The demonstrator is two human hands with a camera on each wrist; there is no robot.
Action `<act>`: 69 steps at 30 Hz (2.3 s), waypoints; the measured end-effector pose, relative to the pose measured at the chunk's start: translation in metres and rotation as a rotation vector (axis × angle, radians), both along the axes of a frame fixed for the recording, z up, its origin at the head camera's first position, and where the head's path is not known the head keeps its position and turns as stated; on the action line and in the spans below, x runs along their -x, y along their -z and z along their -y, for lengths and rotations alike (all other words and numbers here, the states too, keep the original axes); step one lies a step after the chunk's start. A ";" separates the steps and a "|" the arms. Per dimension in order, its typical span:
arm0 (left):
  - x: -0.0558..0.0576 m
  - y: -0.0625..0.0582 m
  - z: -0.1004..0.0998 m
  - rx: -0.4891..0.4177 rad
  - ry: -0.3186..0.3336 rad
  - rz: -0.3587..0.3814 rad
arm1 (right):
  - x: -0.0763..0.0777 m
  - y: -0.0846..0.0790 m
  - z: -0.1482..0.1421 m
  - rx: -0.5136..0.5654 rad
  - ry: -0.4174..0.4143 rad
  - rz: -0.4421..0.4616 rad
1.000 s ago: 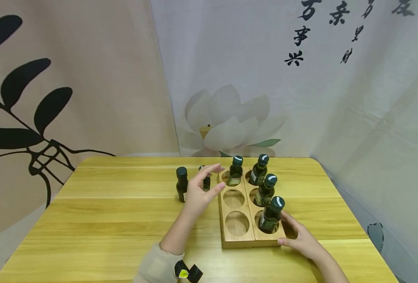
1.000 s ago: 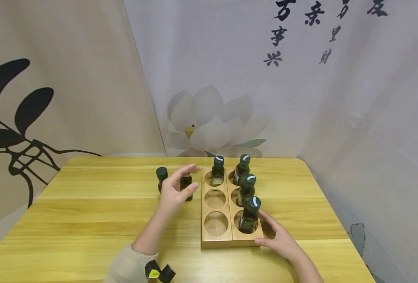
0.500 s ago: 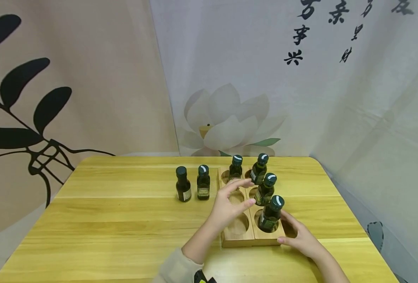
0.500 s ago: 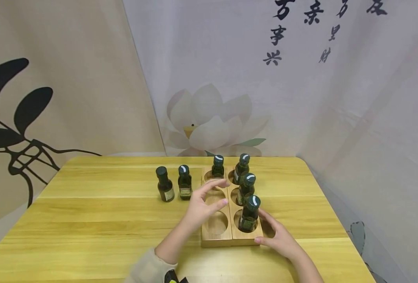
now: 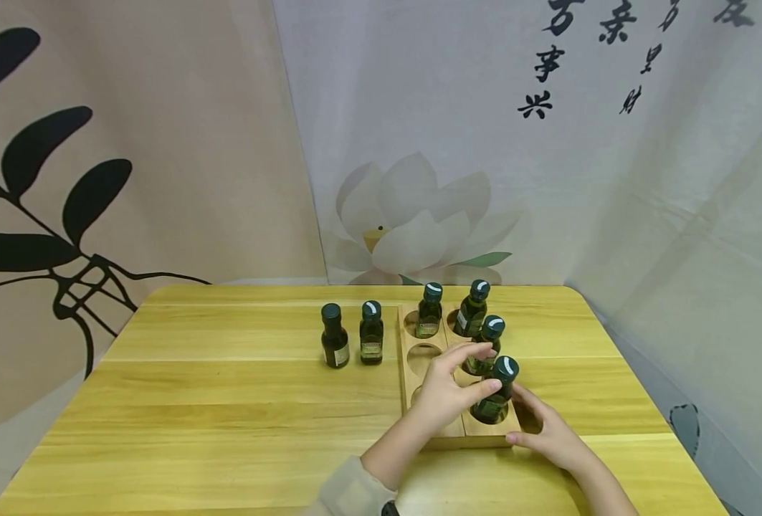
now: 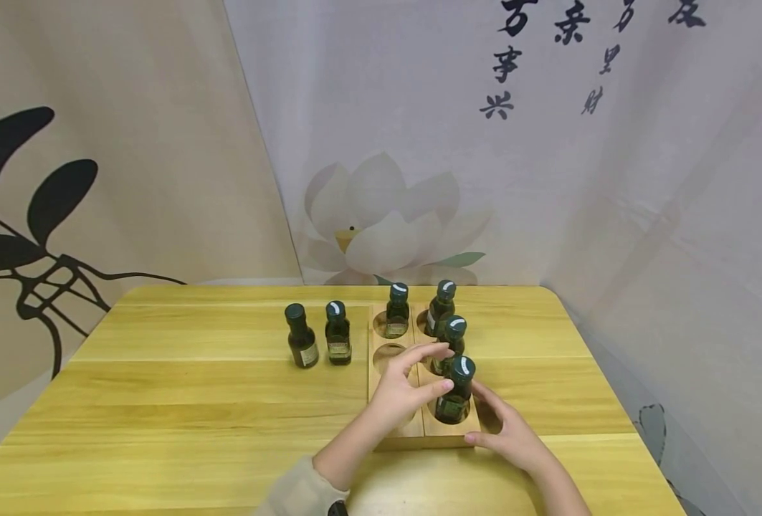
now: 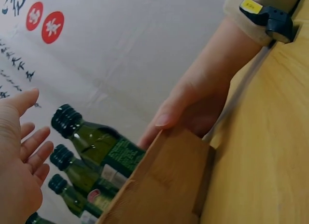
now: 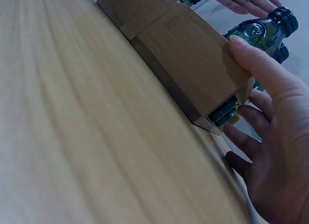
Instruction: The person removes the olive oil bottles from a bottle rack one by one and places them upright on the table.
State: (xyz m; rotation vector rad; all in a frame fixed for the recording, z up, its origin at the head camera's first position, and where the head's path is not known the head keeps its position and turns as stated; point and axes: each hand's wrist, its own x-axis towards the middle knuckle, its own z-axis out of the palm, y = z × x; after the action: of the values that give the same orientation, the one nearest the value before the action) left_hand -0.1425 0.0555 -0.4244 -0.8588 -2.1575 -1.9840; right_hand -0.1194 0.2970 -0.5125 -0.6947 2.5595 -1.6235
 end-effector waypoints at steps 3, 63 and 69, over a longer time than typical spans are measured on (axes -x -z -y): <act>0.002 0.004 -0.006 -0.007 0.003 -0.005 | 0.000 0.000 0.000 0.000 0.001 0.007; -0.004 -0.031 -0.020 -0.043 -0.019 -0.077 | 0.000 0.001 0.000 0.016 -0.012 0.048; -0.005 -0.041 -0.010 -0.058 -0.032 -0.116 | 0.000 0.000 0.001 0.035 -0.029 0.060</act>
State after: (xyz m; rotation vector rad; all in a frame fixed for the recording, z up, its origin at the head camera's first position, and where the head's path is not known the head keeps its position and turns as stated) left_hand -0.1376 0.0650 -0.3835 -0.9017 -2.0285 -1.9207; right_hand -0.1197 0.2963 -0.5123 -0.6718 2.4736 -1.6572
